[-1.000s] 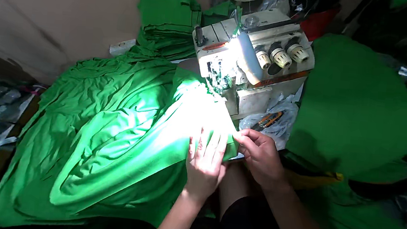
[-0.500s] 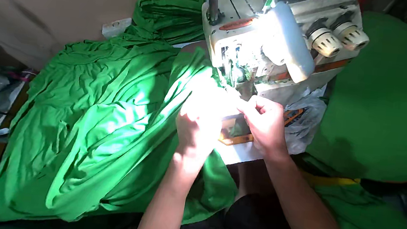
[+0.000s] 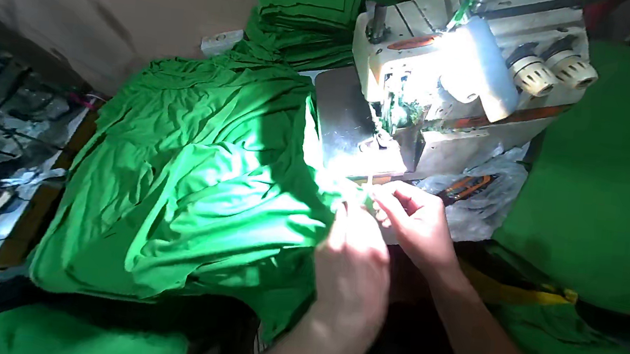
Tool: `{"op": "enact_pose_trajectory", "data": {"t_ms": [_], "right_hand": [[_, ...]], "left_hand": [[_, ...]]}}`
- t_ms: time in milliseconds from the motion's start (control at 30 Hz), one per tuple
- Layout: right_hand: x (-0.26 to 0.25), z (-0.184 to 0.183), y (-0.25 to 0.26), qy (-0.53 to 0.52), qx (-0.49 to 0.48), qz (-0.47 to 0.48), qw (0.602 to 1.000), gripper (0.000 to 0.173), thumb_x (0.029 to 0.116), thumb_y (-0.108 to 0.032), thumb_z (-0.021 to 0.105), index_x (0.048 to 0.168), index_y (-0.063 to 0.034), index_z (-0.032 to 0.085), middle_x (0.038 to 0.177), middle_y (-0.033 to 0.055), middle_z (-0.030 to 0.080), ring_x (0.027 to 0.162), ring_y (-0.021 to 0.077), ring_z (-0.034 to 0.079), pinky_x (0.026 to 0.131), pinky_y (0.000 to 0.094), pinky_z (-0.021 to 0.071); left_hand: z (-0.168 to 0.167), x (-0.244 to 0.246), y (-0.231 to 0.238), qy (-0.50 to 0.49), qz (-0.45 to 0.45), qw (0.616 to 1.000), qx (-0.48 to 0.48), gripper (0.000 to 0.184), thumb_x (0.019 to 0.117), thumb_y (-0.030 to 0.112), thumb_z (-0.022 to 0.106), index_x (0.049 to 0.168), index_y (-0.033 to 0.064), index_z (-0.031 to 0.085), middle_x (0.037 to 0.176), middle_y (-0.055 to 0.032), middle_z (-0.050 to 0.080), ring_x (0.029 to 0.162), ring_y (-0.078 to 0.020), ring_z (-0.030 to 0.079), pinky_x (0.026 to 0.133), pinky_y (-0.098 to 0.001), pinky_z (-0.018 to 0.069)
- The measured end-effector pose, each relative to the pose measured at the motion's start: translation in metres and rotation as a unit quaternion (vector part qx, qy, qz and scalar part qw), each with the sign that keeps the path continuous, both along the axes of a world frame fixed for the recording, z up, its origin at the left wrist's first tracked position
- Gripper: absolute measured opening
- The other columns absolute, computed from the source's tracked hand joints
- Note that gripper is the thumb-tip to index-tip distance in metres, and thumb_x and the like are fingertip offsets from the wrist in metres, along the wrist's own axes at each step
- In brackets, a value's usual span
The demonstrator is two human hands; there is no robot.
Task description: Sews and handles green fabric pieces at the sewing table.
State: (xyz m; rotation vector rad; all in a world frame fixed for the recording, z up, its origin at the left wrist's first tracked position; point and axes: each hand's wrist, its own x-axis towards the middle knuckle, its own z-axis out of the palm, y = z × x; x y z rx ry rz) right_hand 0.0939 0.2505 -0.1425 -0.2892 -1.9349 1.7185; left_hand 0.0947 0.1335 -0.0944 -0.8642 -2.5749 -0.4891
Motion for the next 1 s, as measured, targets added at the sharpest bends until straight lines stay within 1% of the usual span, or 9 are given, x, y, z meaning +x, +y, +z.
{"op": "enact_pose_trajectory", "data": {"t_ms": [67,200,367,467,567,667,733,833,1000], "right_hand": [[0.005,-0.004,0.007,-0.003,0.028,-0.010,1.000,0.013,0.0934,-0.011,0.062,0.086,-0.0055,0.071,0.076,-0.0066,0.068,0.068,-0.0069,0.062,0.063,0.0125,0.0532],[0.010,-0.005,0.045,-0.049,0.149,-0.116,0.981,0.021,0.0973,-0.013,0.061,0.088,0.0035,0.069,0.077,0.0009,0.065,0.069,-0.0059,0.056,0.068,0.0159,0.0485],[0.013,-0.005,0.055,-0.056,0.204,-0.110,0.971,0.030,0.1012,-0.017,0.057,0.096,0.0110,0.067,0.083,0.0113,0.065,0.074,-0.0040,0.054,0.071,0.0152,0.0462],[0.019,-0.012,0.045,-0.020,0.250,-0.112,0.962,0.035,0.1009,-0.022,0.059,0.103,0.0119,0.067,0.088,0.0186,0.066,0.075,0.0018,0.057,0.069,0.0169,0.0470],[0.020,0.002,0.007,0.051,0.263,-0.101,0.958,0.048,0.0990,-0.024,0.060,0.124,0.0163,0.058,0.110,0.0298,0.063,0.089,0.0144,0.061,0.076,0.0220,0.0499],[0.013,0.023,-0.060,0.158,0.295,0.000,0.942,0.037,0.0976,-0.018,0.062,0.115,0.0149,0.062,0.102,0.0261,0.067,0.087,0.0164,0.066,0.079,0.0249,0.0546],[0.005,0.031,-0.108,0.184,0.294,0.130,0.929,0.030,0.0947,-0.016,0.064,0.111,0.0087,0.067,0.101,0.0214,0.070,0.086,0.0203,0.069,0.077,0.0310,0.0586],[-0.001,0.036,-0.167,0.191,0.296,0.311,0.883,0.024,0.0955,-0.013,0.063,0.112,0.0031,0.070,0.103,0.0175,0.071,0.087,0.0237,0.071,0.077,0.0348,0.0596],[-0.011,0.062,-0.211,0.209,0.221,0.443,0.843,0.023,0.1006,0.001,0.049,0.113,0.0082,0.066,0.107,0.0198,0.068,0.090,0.0203,0.072,0.078,0.0297,0.0609]], "left_hand": [[-0.017,0.016,0.015,0.012,-0.031,0.999,0.018,0.011,0.0834,0.000,0.064,0.083,-0.0049,0.074,0.096,-0.0207,0.076,0.086,-0.0299,0.077,0.062,-0.0349,0.0600],[-0.043,0.015,0.049,0.010,-0.082,0.996,0.028,0.025,0.0872,0.002,0.065,0.109,-0.0067,0.075,0.113,-0.0201,0.075,0.103,-0.0291,0.075,0.086,-0.0363,0.0604],[-0.056,0.014,0.000,0.008,-0.186,0.969,0.163,0.032,0.0963,0.015,0.060,0.123,0.0022,0.072,0.133,-0.0164,0.067,0.131,-0.0324,0.059,0.114,-0.0472,0.0428],[-0.098,0.012,-0.083,0.137,-0.051,0.955,0.258,0.028,0.1016,0.025,0.054,0.125,0.0112,0.059,0.131,-0.0083,0.061,0.130,-0.0190,0.053,0.114,-0.0356,0.0380],[-0.134,0.005,-0.177,0.175,0.156,0.906,0.352,0.058,0.0925,0.019,0.065,0.141,0.0010,0.040,0.147,-0.0202,0.046,0.138,-0.0154,0.045,0.107,-0.0314,0.0423],[-0.146,-0.008,-0.231,0.142,0.356,0.840,0.383,0.073,0.0834,0.011,0.068,0.137,-0.0210,0.031,0.142,-0.0430,0.038,0.136,-0.0433,0.040,0.110,-0.0477,0.0382],[-0.138,-0.018,-0.250,0.024,0.399,0.824,0.402,0.074,0.0848,0.010,0.072,0.143,-0.0190,0.036,0.143,-0.0450,0.040,0.134,-0.0590,0.037,0.109,-0.0673,0.0321],[-0.130,-0.029,-0.272,-0.060,0.382,0.819,0.424,0.033,0.0948,0.010,0.064,0.118,-0.0131,0.063,0.113,-0.0301,0.066,0.108,-0.0392,0.062,0.096,-0.0547,0.0468],[-0.056,0.010,-0.273,-0.130,0.276,0.714,0.630,0.030,0.1070,0.016,0.034,0.112,-0.0036,0.056,0.101,-0.0050,0.061,0.096,-0.0059,0.062,0.090,-0.0290,0.0531]]}}
